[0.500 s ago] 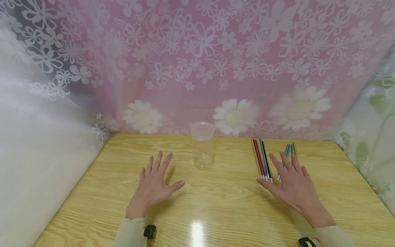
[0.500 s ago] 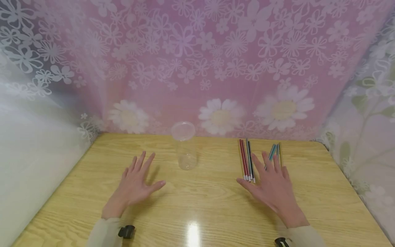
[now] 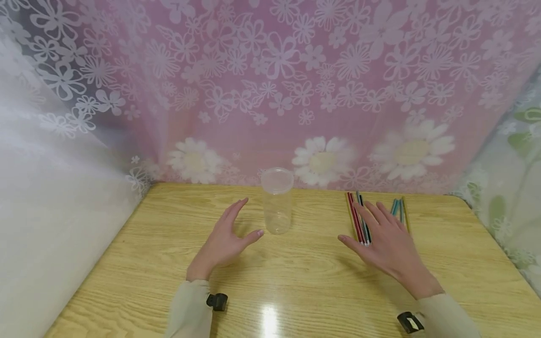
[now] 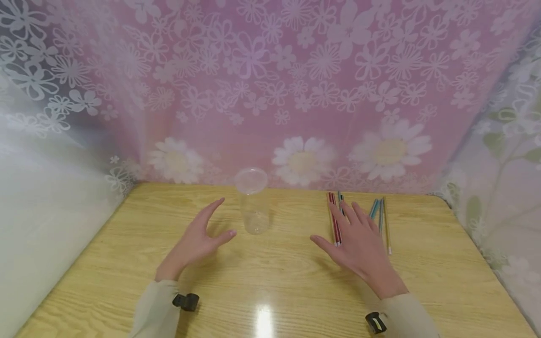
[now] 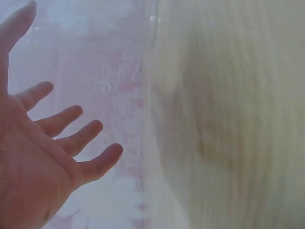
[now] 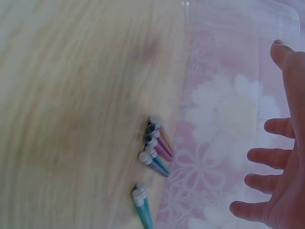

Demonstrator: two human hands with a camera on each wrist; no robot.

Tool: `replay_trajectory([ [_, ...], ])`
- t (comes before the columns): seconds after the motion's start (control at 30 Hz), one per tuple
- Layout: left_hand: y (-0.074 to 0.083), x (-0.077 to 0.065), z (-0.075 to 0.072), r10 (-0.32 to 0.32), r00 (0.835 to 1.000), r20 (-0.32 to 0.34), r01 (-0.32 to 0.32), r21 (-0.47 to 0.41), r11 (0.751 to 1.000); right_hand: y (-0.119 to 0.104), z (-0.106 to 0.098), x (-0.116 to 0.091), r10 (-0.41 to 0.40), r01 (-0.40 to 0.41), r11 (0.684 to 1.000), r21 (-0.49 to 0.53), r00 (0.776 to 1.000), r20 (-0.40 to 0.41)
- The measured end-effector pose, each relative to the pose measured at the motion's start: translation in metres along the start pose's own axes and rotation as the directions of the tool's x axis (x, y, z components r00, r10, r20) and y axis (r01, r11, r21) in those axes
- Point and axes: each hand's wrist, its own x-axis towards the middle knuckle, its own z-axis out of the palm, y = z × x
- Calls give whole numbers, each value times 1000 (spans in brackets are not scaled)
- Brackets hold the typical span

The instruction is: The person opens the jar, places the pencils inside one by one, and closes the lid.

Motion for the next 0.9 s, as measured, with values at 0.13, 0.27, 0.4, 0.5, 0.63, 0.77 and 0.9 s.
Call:
replay_trajectory([
  [0.13,7,14,5,-4,1000,9,5,-76,997,-5,1,7,-39,39,999,0,999,-36],
  [0.27,12,27,11,-4,1000,-2,3,-170,985,-9,2,16,-93,94,996,5,993,-78],
  [0.4,15,41,19,8,1000,17,-4,-259,966,-13,1,24,-126,128,992,12,985,-114],
  [0.5,17,51,27,-3,999,44,16,-302,953,-16,-1,30,-156,159,987,8,976,-149],
  [0.63,18,61,35,-8,998,62,29,-354,935,-21,-3,37,-206,210,978,1,961,-185],
  [0.77,18,67,42,16,997,71,12,-379,925,-26,-5,44,-225,231,973,8,957,-183],
  [0.9,17,72,47,44,997,70,-14,-378,926,-30,-6,51,-238,244,970,14,954,-182],
])
